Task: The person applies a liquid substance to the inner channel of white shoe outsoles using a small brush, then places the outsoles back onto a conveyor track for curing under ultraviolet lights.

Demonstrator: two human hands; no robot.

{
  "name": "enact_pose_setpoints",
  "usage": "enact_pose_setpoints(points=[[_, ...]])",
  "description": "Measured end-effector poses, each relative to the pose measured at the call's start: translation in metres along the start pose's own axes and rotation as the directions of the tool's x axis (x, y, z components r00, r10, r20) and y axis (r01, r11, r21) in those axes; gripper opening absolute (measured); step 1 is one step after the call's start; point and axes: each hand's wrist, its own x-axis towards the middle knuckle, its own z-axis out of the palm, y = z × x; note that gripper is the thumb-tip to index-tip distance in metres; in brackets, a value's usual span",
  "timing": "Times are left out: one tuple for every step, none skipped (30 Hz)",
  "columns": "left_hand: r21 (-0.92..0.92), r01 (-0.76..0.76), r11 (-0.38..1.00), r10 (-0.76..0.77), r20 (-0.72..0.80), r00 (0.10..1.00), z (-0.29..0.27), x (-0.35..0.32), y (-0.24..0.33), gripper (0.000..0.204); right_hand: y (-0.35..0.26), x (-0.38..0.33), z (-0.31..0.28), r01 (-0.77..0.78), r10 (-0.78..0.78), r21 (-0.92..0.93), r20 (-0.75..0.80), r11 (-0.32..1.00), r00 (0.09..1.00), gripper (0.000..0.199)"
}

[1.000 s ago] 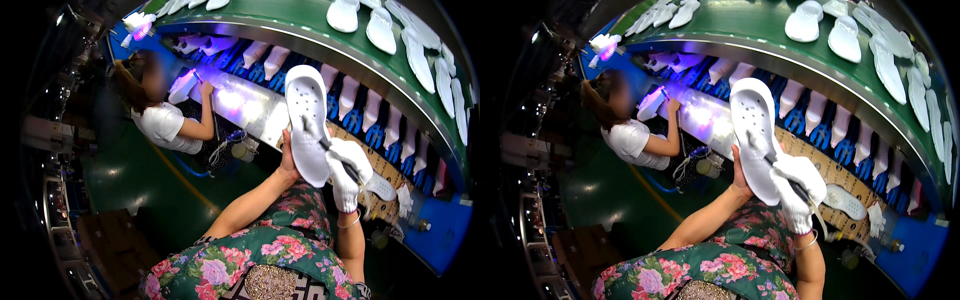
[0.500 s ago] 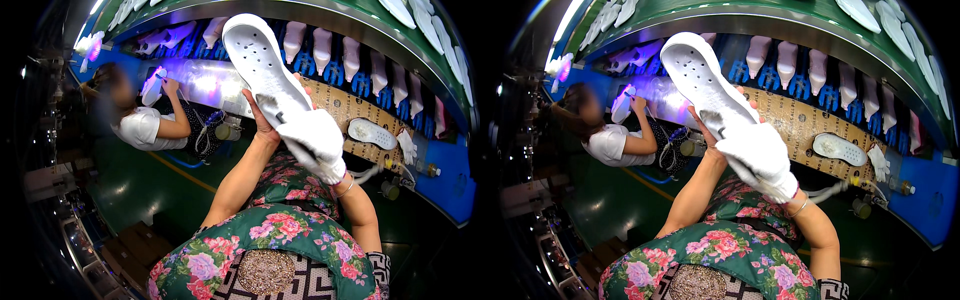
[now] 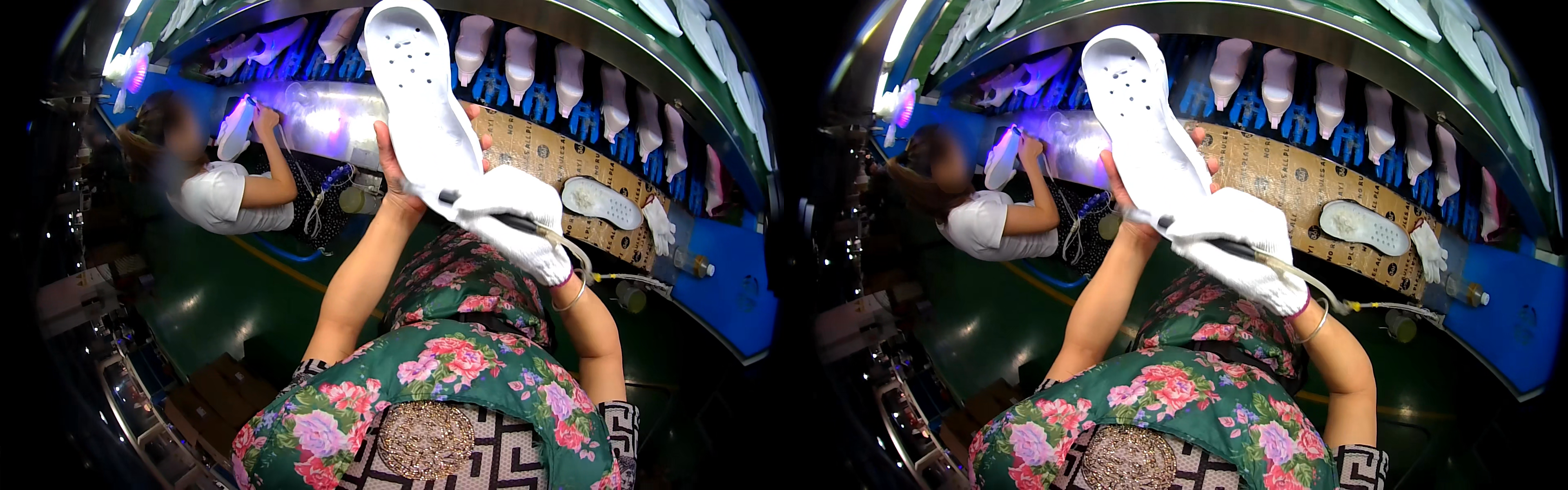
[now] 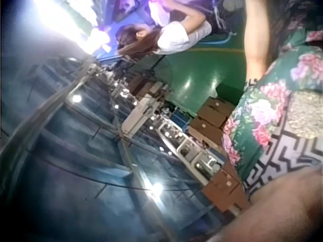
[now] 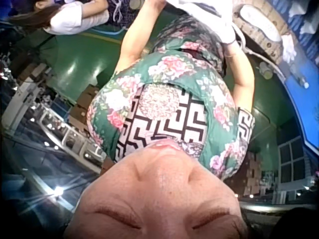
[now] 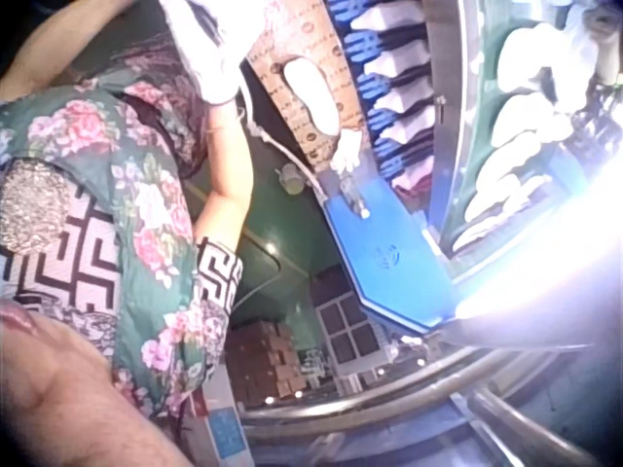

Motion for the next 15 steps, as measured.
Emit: enact_pose_setpoints(points=[[-0.006, -0.002, 1.0, 0.002, -0.004, 1.0, -0.002, -0.001, 0.003, 0.11, 0.006, 0.002, 0.002, 0.084, -0.084, -0.003, -0.068, 0.996, 0.994, 0.021], [0.042, 0.036, 0.998, -0.038, 0.026, 0.999, -0.006, -0.001, 0.006, 0.109, 0.007, 0.004, 0.0, 0.232, -0.235, -0.119, -0.011, 0.965, 0.972, 0.023], [0.094, 0.069, 0.993, -0.074, 0.055, 0.996, -0.011, -0.002, 0.011, 0.108, 0.007, 0.005, 0.0, 0.382, -0.377, -0.219, 0.065, 0.898, 0.924, 0.025], [0.107, 0.093, 0.99, -0.1, 0.06, 0.993, -0.015, -0.003, 0.014, 0.109, 0.004, 0.001, 0.007, 0.426, -0.412, -0.217, 0.109, 0.878, 0.905, 0.029], [0.104, 0.086, 0.991, -0.092, 0.058, 0.994, -0.018, -0.002, 0.017, 0.109, -0.001, -0.004, 0.011, 0.387, -0.376, -0.146, 0.097, 0.91, 0.921, 0.025], [0.109, 0.104, 0.989, -0.112, 0.073, 0.991, -0.016, -0.001, 0.02, 0.109, -0.003, -0.006, 0.01, 0.291, -0.284, -0.041, 0.118, 0.956, 0.951, 0.022], [0.113, 0.121, 0.986, -0.131, 0.088, 0.988, -0.012, 0.0, 0.021, 0.11, -0.003, -0.007, 0.009, 0.184, -0.192, 0.063, 0.149, 0.981, 0.97, 0.018], [0.082, 0.135, 0.987, -0.139, 0.042, 0.989, -0.007, -0.003, 0.02, 0.11, -0.002, -0.007, 0.008, 0.103, -0.117, 0.135, 0.103, 0.986, 0.988, 0.015], [0.08, 0.132, 0.988, -0.136, 0.04, 0.99, -0.007, -0.002, 0.023, 0.11, 0.0, -0.004, 0.006, 0.026, -0.04, 0.21, 0.063, 0.977, 0.997, 0.012], [0.148, 0.161, 0.976, -0.178, 0.106, 0.978, -0.008, 0.001, 0.027, 0.11, 0.002, -0.002, 0.004, 0.0, 0.0, 0.153, -0.001, 0.988, 1.0, 0.014], [0.216, 0.185, 0.959, -0.223, 0.168, 0.96, -0.007, 0.002, 0.029, 0.11, 0.003, -0.002, 0.003, -0.003, 0.003, 0.153, 0.003, 0.988, 1.0, 0.014], [0.184, 0.137, 0.973, -0.16, 0.113, 0.981, 0.002, 0.002, 0.022, 0.111, 0.005, 0.0, 0.002, 0.118, -0.119, 0.047, 0.018, 0.992, 0.993, 0.017], [0.184, 0.132, 0.974, -0.155, 0.112, 0.982, 0.001, 0.004, 0.021, 0.111, 0.006, 0.0, 0.002, 0.24, -0.237, -0.057, 0.046, 0.969, 0.97, 0.021], [0.139, 0.172, 0.975, -0.189, 0.116, 0.975, -0.001, 0.006, 0.021, 0.11, 0.005, -0.004, 0.008, 0.349, -0.344, -0.138, 0.061, 0.927, 0.937, 0.022], [0.091, 0.214, 0.973, -0.224, 0.121, 0.967, -0.001, 0.008, 0.022, 0.108, 0.003, -0.01, 0.014, 0.384, -0.371, -0.161, 0.106, 0.909, 0.923, 0.023]])
